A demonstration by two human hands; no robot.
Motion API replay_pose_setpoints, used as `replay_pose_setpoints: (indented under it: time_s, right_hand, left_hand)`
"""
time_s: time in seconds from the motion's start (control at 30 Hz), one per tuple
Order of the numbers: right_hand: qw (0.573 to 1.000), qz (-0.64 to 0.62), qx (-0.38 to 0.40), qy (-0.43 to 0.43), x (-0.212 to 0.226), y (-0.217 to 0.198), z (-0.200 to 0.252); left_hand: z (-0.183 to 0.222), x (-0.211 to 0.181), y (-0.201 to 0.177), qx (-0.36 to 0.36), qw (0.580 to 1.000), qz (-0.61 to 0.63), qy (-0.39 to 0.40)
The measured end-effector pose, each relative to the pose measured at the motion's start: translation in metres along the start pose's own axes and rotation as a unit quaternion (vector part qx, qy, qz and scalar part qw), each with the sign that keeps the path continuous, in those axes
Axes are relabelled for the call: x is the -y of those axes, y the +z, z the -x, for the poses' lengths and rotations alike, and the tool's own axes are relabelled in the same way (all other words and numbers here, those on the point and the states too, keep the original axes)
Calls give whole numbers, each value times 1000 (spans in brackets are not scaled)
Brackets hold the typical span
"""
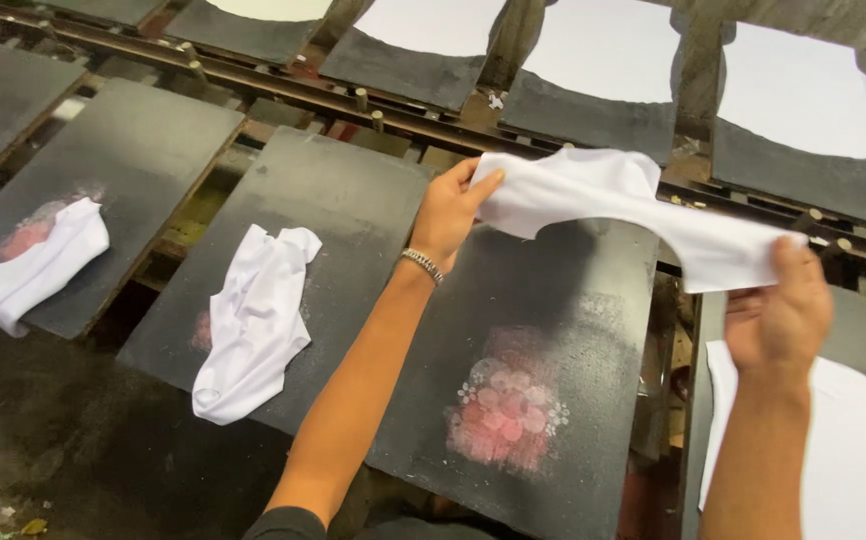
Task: Placing and aligning fabric pieces onto screen printing boards in a production line.
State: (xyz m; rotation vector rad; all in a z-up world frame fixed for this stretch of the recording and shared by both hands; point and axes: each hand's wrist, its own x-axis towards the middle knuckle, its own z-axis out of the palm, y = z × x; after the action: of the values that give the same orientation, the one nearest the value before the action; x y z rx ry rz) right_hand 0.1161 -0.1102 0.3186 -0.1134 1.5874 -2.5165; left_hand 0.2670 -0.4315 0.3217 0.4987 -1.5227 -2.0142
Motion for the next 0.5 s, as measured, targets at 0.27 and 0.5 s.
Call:
replay_pose_setpoints:
  time_s: [0.27, 0.5]
  right_hand:
    - [967, 53, -121, 218, -150, -72, 90]
    - [932, 102, -202, 284, -185, -123, 179]
  left_hand:
    - [85, 142, -78, -41, 975, -137, -169]
    - [171, 214, -127, -85, 938, -178, -285]
